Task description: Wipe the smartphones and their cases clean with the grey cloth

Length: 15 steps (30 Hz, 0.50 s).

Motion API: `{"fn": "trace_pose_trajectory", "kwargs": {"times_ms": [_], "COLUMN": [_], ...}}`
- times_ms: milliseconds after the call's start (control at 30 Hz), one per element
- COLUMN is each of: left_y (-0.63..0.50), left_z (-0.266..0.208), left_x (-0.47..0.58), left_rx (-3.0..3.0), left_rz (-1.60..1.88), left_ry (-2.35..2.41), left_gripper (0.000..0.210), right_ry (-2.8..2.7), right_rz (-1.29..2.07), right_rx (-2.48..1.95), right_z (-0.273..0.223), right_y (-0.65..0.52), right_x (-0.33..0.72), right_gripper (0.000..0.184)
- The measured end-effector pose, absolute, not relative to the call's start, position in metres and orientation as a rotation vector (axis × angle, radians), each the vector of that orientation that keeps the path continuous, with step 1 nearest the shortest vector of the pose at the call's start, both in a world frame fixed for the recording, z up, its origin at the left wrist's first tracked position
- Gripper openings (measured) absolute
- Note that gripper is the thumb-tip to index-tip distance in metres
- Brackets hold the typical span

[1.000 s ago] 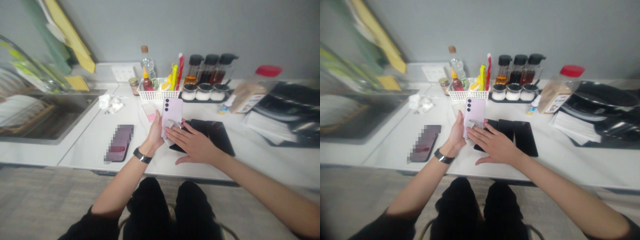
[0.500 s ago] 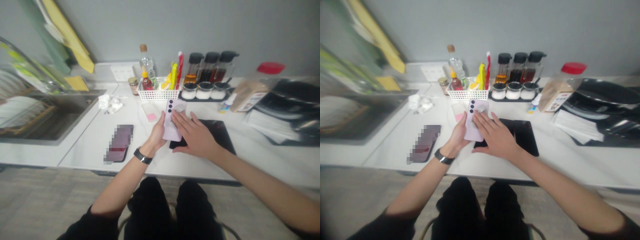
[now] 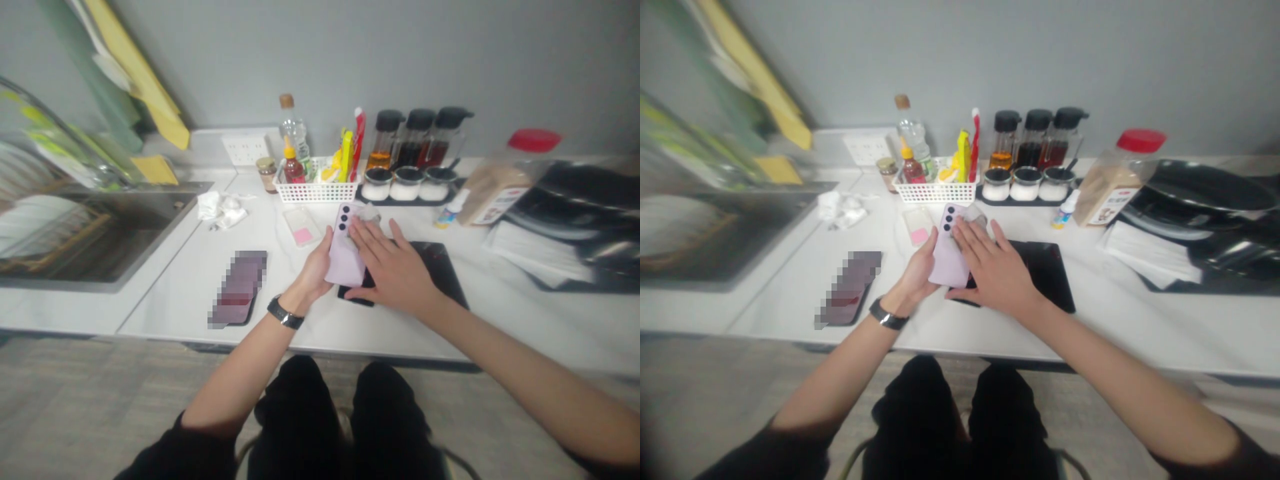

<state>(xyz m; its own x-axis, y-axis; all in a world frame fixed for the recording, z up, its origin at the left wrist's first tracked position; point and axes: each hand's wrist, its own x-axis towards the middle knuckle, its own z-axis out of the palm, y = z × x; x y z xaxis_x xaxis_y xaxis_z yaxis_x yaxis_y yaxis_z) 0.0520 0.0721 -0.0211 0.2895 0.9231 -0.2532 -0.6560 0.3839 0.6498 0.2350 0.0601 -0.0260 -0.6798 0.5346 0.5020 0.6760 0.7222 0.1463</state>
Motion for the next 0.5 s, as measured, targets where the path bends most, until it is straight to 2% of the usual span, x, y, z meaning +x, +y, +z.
{"fn": "trace_pose_trajectory", "kwargs": {"times_ms": [200, 333, 500], "left_y": [0.071, 0.071, 0.070], "left_z": [-0.018, -0.021, -0.025], "left_x": [0.049, 0.051, 0.052], "left_rx": [0.485, 0.509, 0.545], "left_rz": [0.943, 1.008, 0.895], "left_ry": [0.676, 0.648, 0.683], "left_gripper": [0.059, 0.054, 0.055], "right_ry": [-2.622, -2.535, -2.418], "right_rz": [-0.529, -0.547, -0.486], "right_rx": [-0.702, -0.885, -1.022], "right_z": [-0.053, -0.040, -0.027], "right_y": [0.017, 0.031, 0.053], "right_x": [0.228, 0.251, 0.258], "right_gripper": [0.110, 0.111, 0.118]}}
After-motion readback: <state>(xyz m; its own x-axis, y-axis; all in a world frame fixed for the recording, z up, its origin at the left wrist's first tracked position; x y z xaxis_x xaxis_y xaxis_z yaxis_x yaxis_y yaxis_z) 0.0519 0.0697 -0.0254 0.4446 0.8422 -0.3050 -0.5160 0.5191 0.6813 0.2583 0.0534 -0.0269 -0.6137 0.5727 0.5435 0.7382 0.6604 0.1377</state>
